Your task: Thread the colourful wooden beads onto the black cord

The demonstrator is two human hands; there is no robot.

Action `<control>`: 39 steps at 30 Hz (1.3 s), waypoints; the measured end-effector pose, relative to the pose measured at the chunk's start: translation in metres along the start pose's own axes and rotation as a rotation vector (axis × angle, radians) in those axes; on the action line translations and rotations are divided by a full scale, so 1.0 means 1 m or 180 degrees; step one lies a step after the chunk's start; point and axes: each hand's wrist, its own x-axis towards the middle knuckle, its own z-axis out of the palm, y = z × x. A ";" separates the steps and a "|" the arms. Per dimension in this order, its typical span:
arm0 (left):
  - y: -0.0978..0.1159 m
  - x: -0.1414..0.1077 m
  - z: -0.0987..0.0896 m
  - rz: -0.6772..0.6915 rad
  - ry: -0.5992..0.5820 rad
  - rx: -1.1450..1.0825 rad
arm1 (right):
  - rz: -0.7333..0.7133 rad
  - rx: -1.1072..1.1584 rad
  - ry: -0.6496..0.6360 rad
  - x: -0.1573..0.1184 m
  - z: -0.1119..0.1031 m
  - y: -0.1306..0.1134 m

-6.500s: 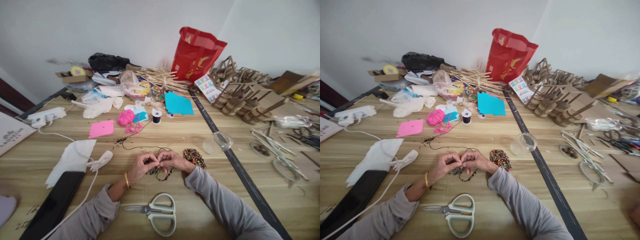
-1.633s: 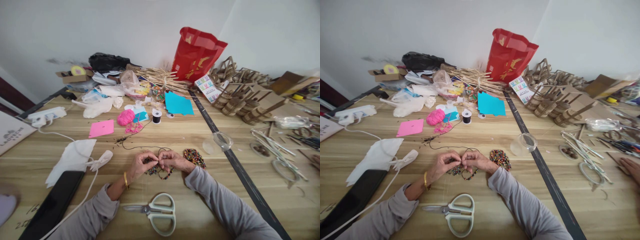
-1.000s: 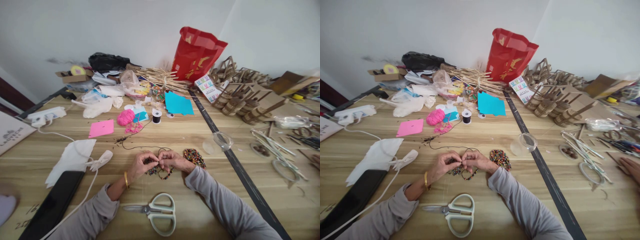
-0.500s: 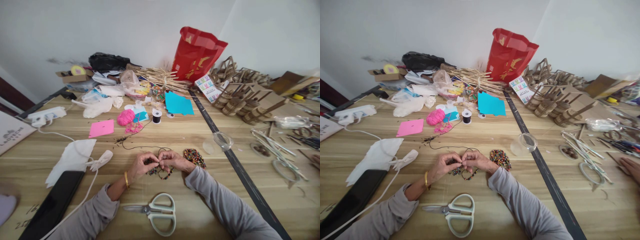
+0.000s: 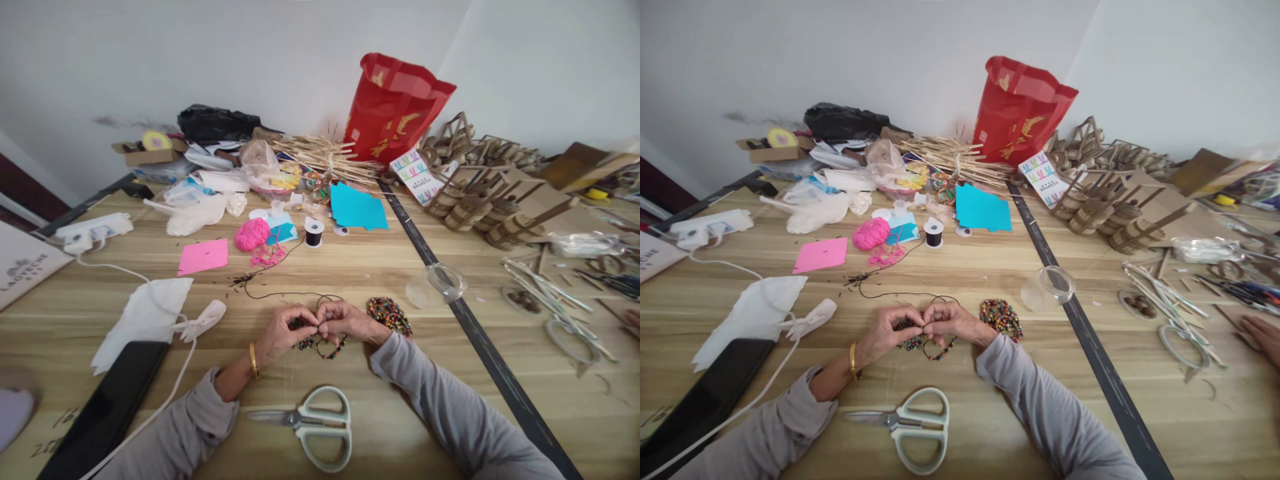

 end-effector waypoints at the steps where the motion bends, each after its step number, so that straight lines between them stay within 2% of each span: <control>1: 0.000 0.000 0.000 0.0003 0.0001 0.0010 | -0.0001 0.0008 -0.0005 0.000 0.000 0.000; 13: -0.005 -0.001 0.000 -0.0151 -0.0005 0.0015 | -0.0034 0.0023 -0.0004 0.000 0.000 0.000; 24: -0.001 0.000 0.000 0.0001 -0.0055 -0.0021 | -0.0112 -0.0063 -0.0013 -0.001 0.001 -0.002; 33: -0.001 0.000 0.000 -0.0132 0.0088 -0.0274 | -0.0001 -0.0200 -0.0080 -0.003 0.001 -0.004; 39: 0.000 0.000 0.000 0.0019 0.0080 -0.0312 | -0.0060 -0.0157 -0.0059 -0.003 0.002 -0.005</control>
